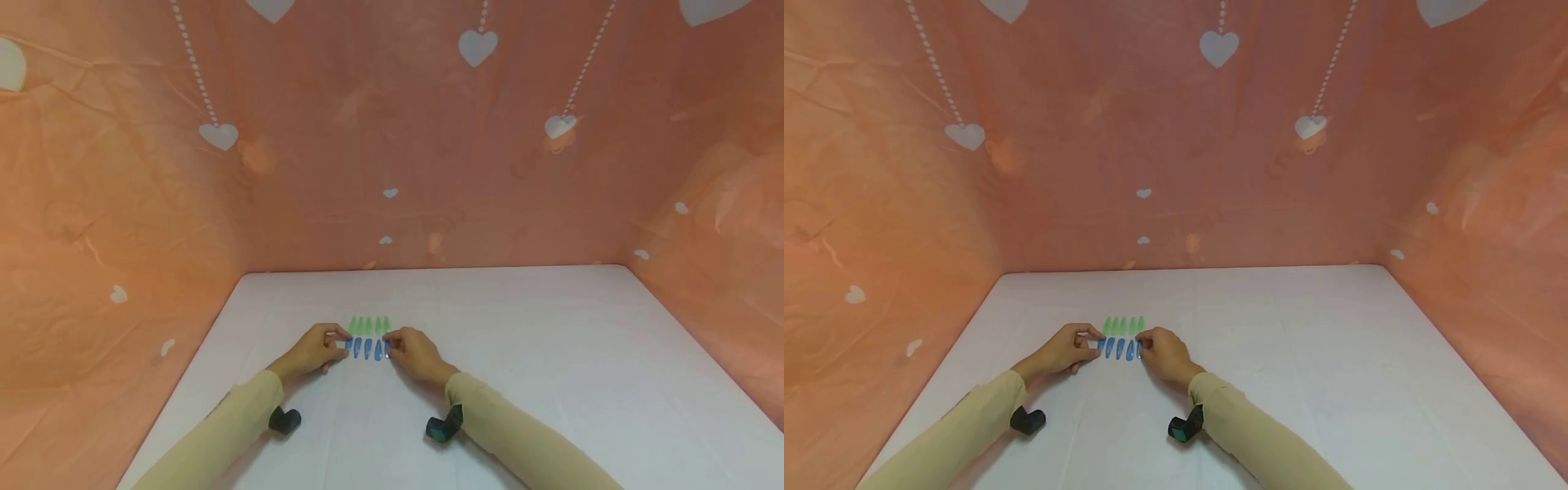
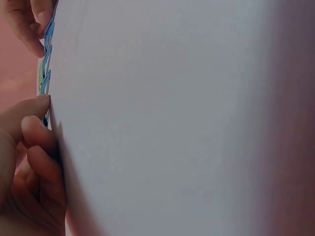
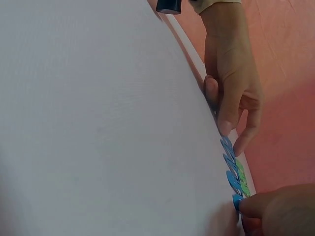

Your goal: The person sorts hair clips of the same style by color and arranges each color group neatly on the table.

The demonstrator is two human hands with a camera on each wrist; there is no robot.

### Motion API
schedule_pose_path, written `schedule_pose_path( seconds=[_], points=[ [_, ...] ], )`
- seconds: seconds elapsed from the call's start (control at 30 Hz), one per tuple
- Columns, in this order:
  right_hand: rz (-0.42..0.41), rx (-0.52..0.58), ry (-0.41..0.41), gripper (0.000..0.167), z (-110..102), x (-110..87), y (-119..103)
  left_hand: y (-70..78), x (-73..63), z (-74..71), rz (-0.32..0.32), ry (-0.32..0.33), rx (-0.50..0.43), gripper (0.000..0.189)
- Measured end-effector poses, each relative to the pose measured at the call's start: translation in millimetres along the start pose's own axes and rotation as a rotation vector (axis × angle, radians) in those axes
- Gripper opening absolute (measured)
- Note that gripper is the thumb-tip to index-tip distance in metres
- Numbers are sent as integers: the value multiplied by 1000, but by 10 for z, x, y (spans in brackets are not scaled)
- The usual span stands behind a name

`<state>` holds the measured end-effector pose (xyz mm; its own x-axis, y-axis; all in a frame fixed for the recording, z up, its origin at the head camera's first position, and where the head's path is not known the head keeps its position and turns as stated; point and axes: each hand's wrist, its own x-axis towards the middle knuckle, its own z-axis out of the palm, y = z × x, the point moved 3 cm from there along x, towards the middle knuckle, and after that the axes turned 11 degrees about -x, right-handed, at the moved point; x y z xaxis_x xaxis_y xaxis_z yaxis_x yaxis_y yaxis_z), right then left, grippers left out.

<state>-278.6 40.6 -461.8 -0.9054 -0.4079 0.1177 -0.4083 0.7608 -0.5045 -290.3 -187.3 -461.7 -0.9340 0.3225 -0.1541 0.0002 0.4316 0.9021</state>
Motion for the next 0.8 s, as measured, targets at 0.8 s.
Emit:
schedule_pose_path(
  seconds=[0.8],
  points=[
    [8, 257, -95, 33, -68, -34, 156, 24, -57, 2, 29, -17, -72, 35]
  ],
)
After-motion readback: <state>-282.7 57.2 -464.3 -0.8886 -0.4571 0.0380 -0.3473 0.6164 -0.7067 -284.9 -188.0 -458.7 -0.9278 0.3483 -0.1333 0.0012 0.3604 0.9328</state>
